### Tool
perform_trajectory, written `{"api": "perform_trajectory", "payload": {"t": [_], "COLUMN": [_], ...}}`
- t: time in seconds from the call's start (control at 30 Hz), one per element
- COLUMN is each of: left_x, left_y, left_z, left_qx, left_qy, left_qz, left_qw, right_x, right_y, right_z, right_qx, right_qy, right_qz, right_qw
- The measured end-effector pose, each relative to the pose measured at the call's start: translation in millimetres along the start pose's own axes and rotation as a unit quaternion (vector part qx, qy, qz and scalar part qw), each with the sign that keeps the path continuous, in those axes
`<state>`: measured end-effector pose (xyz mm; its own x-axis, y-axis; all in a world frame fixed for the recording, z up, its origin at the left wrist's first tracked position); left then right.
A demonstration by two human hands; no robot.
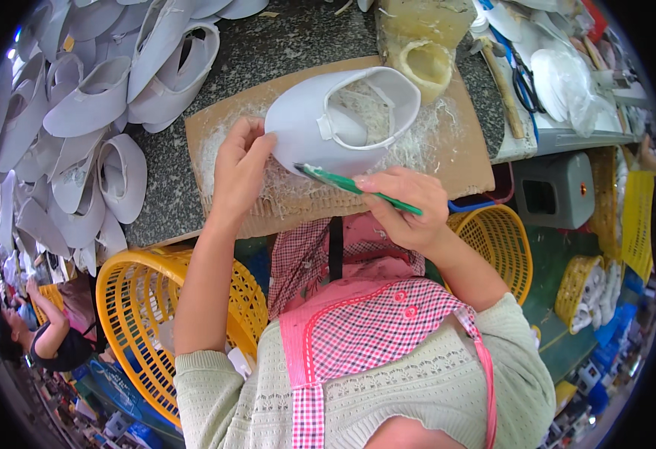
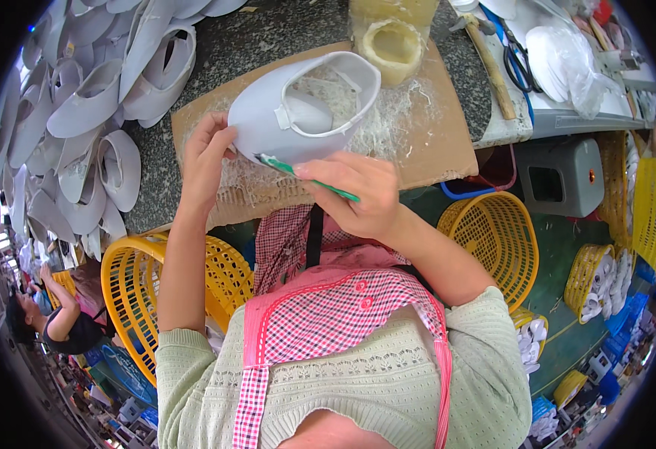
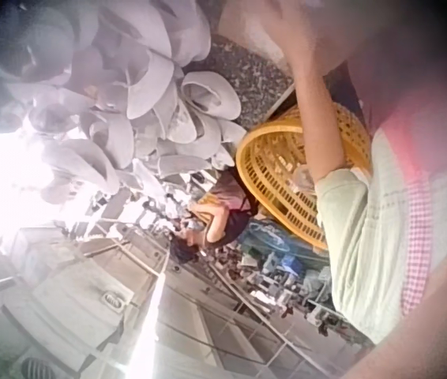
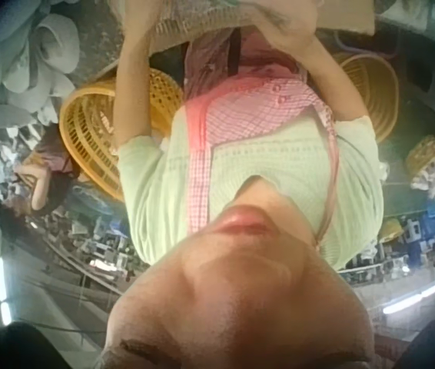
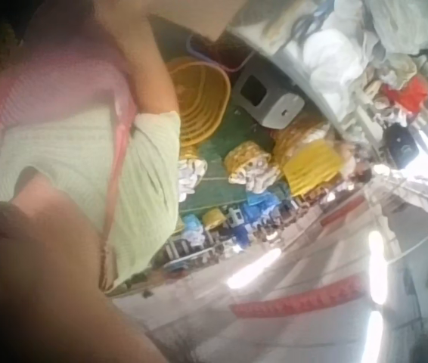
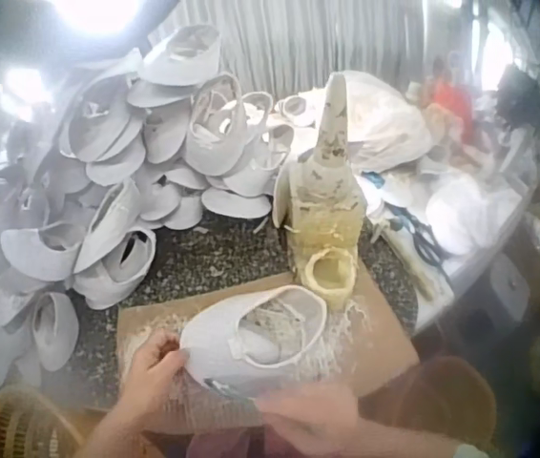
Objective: Applying glue to the interior and edges of shoe upper components using a brush and placing them in a basket.
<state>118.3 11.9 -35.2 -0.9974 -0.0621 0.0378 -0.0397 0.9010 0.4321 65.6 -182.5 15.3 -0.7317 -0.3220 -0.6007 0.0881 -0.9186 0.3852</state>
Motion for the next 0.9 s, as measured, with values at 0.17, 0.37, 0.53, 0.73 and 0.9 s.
{"api": "perform_trajectory", "payload": {"t": [0.17, 0.37, 0.53, 0.73, 0.9], "left_x": [7, 57, 77, 65, 22], "left_y": [-8, 3, 3, -6, -43], "left_z": [30, 50, 44, -15, -30], "left_qx": [0.218, 0.315, 0.334, 0.202, 0.23], "left_qy": [0.109, 0.167, 0.164, 0.018, 0.039], "left_qz": [0.038, -0.029, -0.054, 0.06, 0.18], "left_qw": [0.969, 0.934, 0.927, 0.977, 0.956], "right_x": [-2, 12, 5, -22, -19], "right_y": [9, 58, 0, 61, 75], "right_z": [-13, -1, 16, -15, -13], "right_qx": [0.037, 0.156, 0.123, 0.075, 0.085], "right_qy": [-0.013, 0.001, 0.139, 0.021, 0.007], "right_qz": [-0.063, -0.09, 0.056, -0.05, -0.051], "right_qw": [0.997, 0.984, 0.981, 0.996, 0.995]}}
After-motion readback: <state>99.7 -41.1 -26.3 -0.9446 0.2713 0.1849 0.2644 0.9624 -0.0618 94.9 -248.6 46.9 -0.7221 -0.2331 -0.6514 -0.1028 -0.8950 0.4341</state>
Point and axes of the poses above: each hand's wrist, its own x-axis away from the middle knuckle, its own y-axis out of the back of the hand, z = x × y, the point moved 9 cm from there along -x, towards the middle knuckle
